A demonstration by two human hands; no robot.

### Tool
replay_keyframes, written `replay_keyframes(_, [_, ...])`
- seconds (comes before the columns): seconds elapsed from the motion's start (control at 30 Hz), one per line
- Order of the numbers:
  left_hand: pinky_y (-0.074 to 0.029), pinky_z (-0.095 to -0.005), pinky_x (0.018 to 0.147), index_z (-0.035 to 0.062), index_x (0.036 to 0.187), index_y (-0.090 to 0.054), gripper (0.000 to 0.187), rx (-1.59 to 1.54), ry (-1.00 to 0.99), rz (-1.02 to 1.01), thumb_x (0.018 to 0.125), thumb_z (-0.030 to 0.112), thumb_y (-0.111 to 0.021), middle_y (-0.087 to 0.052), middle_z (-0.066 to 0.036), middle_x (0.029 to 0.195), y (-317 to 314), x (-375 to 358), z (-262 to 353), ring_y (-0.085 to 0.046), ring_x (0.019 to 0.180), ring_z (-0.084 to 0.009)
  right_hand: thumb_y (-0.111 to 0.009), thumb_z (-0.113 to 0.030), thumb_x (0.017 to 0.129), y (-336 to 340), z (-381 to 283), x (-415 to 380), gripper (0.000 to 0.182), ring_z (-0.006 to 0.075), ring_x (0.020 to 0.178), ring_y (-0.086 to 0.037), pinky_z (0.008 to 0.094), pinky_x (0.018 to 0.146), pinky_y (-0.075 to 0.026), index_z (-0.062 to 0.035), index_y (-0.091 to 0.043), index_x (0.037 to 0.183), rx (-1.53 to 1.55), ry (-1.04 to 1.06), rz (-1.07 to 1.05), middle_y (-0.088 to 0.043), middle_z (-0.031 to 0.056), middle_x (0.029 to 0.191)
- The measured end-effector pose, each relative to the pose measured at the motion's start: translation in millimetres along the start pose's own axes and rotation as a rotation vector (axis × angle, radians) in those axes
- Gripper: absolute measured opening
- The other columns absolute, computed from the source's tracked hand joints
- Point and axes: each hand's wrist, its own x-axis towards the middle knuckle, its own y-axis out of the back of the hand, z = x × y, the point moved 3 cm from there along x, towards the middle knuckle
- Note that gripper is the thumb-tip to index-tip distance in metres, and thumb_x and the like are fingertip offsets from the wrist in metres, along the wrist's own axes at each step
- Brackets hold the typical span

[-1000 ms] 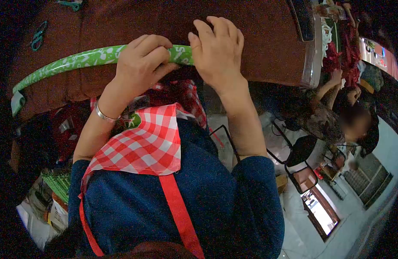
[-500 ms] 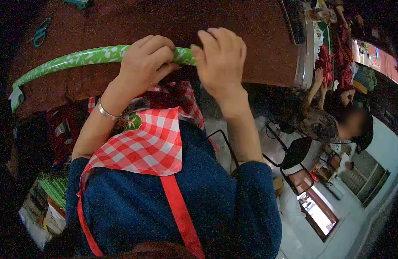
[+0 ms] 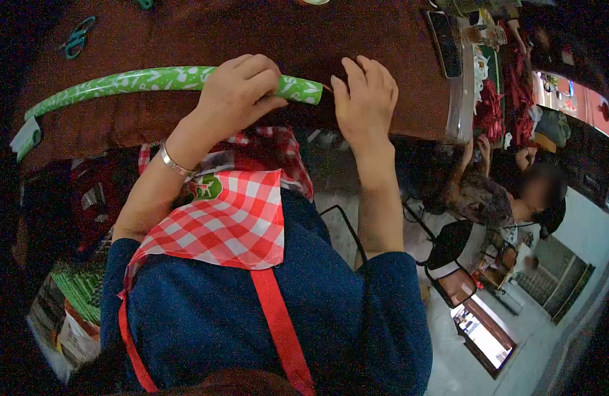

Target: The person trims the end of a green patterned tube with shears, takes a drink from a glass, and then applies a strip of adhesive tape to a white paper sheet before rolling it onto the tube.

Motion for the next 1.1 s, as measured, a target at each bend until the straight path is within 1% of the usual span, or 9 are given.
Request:
replay_keyframes(0.13, [-0.051, -0.0377, 0.073, 0.0084, 0.083, -0.057, 0.031, 0.006, -0.009, 0.007, 0.065, 0.017, -0.081, -0.059, -0.006, 0.092, -0.7, -1.1, -1.1, -0.06, 0.084, -0.0268, -0.066, -0.038, 0.09, 4.2, -14.9, 0.8, 0.045, 0.0334, 0.123, -0.047, 0.0475, 0.105, -0.033, -0.0067, -0.063, 0.122, 0.174, 0.053, -0.031, -0.055, 0.0136, 0.128])
replay_keyframes(0.17, [-0.051, -0.0377, 0.073, 0.0084, 0.083, -0.057, 0.031, 0.006, -0.009, 0.008, 0.065, 0.017, -0.081, -0.059, -0.006, 0.092, -1.3, -1.3, -0.7, -0.06, 0.084, -0.0268, -0.069, -0.042, 0.087, 0.8, -17.4, 2.4, 0.051, 0.0335, 0.125, -0.046, 0.0465, 0.106, -0.032, -0.0064, -0.063, 0.123, 0.175, 0.073, -0.044, -0.055, 0.014, 0.129])
replay_keyframes(0.3, [-0.049, -0.0374, 0.073, 0.0103, 0.085, -0.058, 0.028, 0.028, -0.014, 0.013, 0.068, 0.018, -0.079, -0.055, -0.003, 0.09, 0.4, -2.0, 0.2, -0.058, 0.084, -0.0239, -0.07, -0.043, 0.085, -10.3, -18.7, 13.4, 0.053, 0.0338, 0.125, -0.046, 0.0467, 0.105, -0.033, -0.0082, -0.063, 0.124, 0.26, 0.031, -0.091, -0.055, 0.0135, 0.129])
replay_keyframes(0.4, [-0.05, -0.0375, 0.073, 0.0094, 0.085, -0.057, 0.029, 0.034, -0.013, 0.006, 0.067, 0.017, -0.08, -0.057, -0.005, 0.092, 0.2, -2.5, 0.5, -0.059, 0.084, -0.0251, -0.073, -0.043, 0.082, -14.2, -11.6, 17.1, 0.048, 0.0344, 0.124, -0.047, 0.0467, 0.104, -0.036, -0.0119, -0.067, 0.118, 0.398, -0.048, -0.177, -0.055, 0.0139, 0.129])
replay_keyframes(0.47, [-0.051, -0.0375, 0.073, 0.0083, 0.085, -0.057, 0.031, 0.041, -0.012, 0.0, 0.066, 0.017, -0.081, -0.059, -0.006, 0.094, -1.3, -3.2, 0.9, -0.06, 0.085, -0.0264, -0.073, -0.04, 0.083, -13.0, -9.6, 17.7, 0.034, 0.0337, 0.122, -0.049, 0.0464, 0.101, -0.038, -0.0131, -0.073, 0.105, 0.456, -0.066, -0.176, -0.058, 0.0138, 0.125])
replay_keyframes(0.5, [-0.051, -0.0375, 0.073, 0.0083, 0.085, -0.057, 0.031, 0.041, -0.01, -0.001, 0.066, 0.018, -0.081, -0.059, -0.006, 0.094, -1.5, -3.8, 0.5, -0.06, 0.085, -0.0264, -0.073, -0.04, 0.083, -13.6, -9.2, 17.5, 0.034, 0.0337, 0.122, -0.049, 0.0464, 0.101, -0.038, -0.0131, -0.073, 0.105, 0.455, -0.068, -0.177, -0.058, 0.0138, 0.125])
replay_keyframes(0.57, [-0.051, -0.0375, 0.073, 0.0083, 0.086, -0.058, 0.031, 0.041, -0.006, -0.003, 0.066, 0.018, -0.08, -0.059, -0.006, 0.094, -1.8, -4.4, 0.3, -0.06, 0.085, -0.0264, -0.072, -0.037, 0.084, -15.0, -10.3, 17.0, 0.026, 0.0327, 0.118, -0.052, 0.0457, 0.099, -0.039, -0.0117, -0.075, 0.092, 0.489, -0.028, -0.165, -0.061, 0.0128, 0.119])
replay_keyframes(0.67, [-0.051, -0.0376, 0.073, 0.0083, 0.085, -0.057, 0.031, 0.034, -0.006, 0.006, 0.067, 0.018, -0.08, -0.059, -0.006, 0.094, 0.3, -3.5, 0.9, -0.06, 0.085, -0.0266, -0.07, -0.035, 0.086, -13.7, -15.7, 15.1, 0.025, 0.0318, 0.114, -0.054, 0.045, 0.097, -0.04, -0.0102, -0.074, 0.088, 0.501, -0.048, -0.113, -0.063, 0.0113, 0.114])
replay_keyframes(1.1, [-0.051, -0.0376, 0.074, 0.0084, 0.084, -0.056, 0.032, 0.028, 0.002, 0.0, 0.065, 0.017, -0.081, -0.058, -0.006, 0.093, -2.0, -3.8, -0.3, -0.06, 0.085, -0.027, -0.065, -0.031, 0.09, -13.1, -20.1, 12.3, 0.023, 0.0304, 0.11, -0.055, 0.0426, 0.094, -0.041, -0.0092, -0.074, 0.089, 0.428, 0.008, -0.061, -0.064, 0.0094, 0.108])
